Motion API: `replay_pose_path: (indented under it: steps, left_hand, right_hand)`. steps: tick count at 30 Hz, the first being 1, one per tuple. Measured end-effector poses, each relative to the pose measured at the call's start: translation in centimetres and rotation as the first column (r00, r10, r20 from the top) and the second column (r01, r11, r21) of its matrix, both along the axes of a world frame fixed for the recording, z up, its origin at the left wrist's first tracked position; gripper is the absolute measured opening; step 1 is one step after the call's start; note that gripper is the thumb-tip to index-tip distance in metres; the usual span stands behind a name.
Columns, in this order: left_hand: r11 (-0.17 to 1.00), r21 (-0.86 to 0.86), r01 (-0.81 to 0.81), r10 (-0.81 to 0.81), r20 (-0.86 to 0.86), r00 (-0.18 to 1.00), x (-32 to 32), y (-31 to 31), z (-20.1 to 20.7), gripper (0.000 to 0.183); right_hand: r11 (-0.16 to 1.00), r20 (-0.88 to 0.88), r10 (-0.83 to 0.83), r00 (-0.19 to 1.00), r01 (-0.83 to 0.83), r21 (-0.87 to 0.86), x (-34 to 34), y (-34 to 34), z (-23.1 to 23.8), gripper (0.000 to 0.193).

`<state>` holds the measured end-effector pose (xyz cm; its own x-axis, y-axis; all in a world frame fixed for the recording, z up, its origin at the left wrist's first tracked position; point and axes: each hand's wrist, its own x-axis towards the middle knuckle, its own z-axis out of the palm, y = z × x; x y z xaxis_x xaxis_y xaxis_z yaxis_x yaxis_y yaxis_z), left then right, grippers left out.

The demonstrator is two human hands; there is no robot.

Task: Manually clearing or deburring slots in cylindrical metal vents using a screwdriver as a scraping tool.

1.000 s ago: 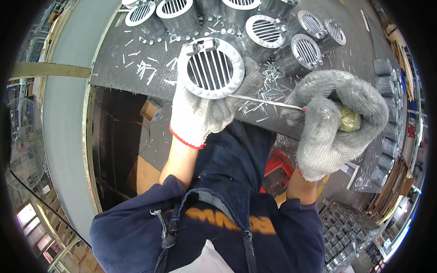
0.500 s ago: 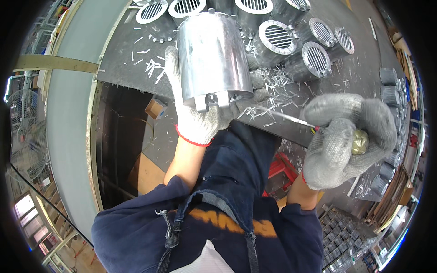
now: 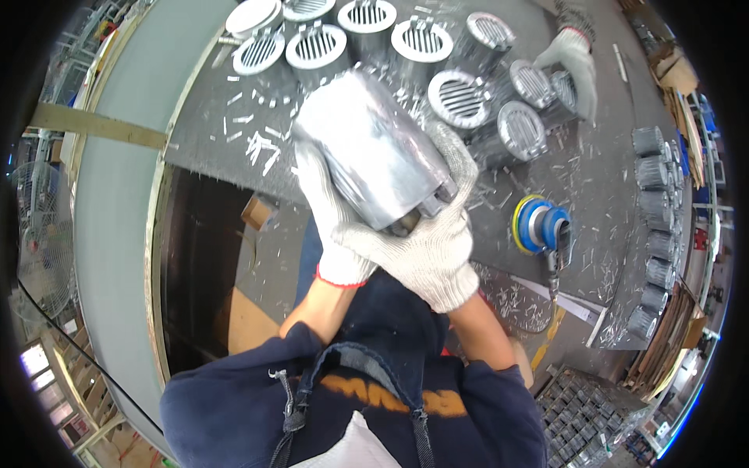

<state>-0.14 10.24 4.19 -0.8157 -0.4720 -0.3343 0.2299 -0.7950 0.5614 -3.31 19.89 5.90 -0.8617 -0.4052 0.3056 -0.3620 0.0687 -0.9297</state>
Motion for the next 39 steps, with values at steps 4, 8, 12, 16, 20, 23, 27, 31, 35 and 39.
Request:
replay_pose_path:
  steps: [4, 8, 12, 16, 20, 23, 27, 31, 35, 39]
  left_hand:
    - [0.988, -0.144, 0.062, -0.069, -0.044, 0.997, 0.1, -0.7, -2.4, 0.081]
    - [0.92, -0.364, 0.146, -0.201, -0.118, 0.972, 0.1, -3.4, -6.3, 0.045]
    - [0.887, -0.429, 0.174, -0.196, -0.008, 0.981, 0.2, -3.4, -8.8, 0.036]
    - [0.857, -0.478, 0.196, -0.227, -0.008, 0.974, 0.8, -2.9, -9.6, 0.035]
    - [0.825, -0.524, 0.211, -0.216, 0.051, 0.975, 0.9, -3.2, -10.0, 0.035]
    - [0.833, -0.515, 0.205, -0.216, 0.038, 0.976, 0.8, -3.2, -10.4, 0.034]
    - [0.832, -0.529, 0.165, -0.209, -0.024, 0.978, 0.6, -2.9, -11.1, 0.039]
    - [0.806, -0.566, 0.171, -0.217, -0.014, 0.976, 0.2, -2.4, -11.4, 0.038]
    - [0.77, -0.619, 0.155, -0.161, 0.047, 0.986, 0.0, -1.8, -11.3, 0.03]
    - [0.707, -0.688, 0.164, -0.14, 0.091, 0.986, -0.4, -1.4, -10.9, 0.027]
  right_hand:
    - [0.973, 0.229, 0.034, 0.973, 0.02, -0.231, -3.1, -0.7, 0.0, 0.108]
    - [0.981, -0.249, -0.114, 0.962, 0.148, 0.122, -12.1, -2.1, 4.7, 0.084]
    - [0.73, -0.448, -0.187, 0.874, 0.429, 0.532, -23.0, -5.4, 7.8, 0.098]
    - [0.529, -0.361, -0.111, 0.926, 0.363, 0.767, -29.0, -7.7, 5.5, 0.103]
    - [0.488, -0.293, -0.048, 0.955, 0.278, 0.827, -29.4, -6.7, 2.5, 0.093]
    - [0.67, -0.37, -0.13, 0.92, 0.357, 0.651, -30.7, -2.4, 2.5, 0.078]
    - [0.479, -0.506, -0.46, 0.73, 0.684, 0.551, -34.3, 10.5, 2.7, 0.064]
    - [0.032, -0.524, -0.683, 0.509, 0.738, 0.674, -35.2, 28.5, 0.9, 0.071]
    - [-0.199, -0.399, -0.874, 0.276, 0.546, 0.814, -32.3, 44.8, -0.6, 0.081]
    - [-0.224, -0.386, -0.893, 0.231, 0.516, 0.827, -30.1, 54.0, -2.3, 0.088]
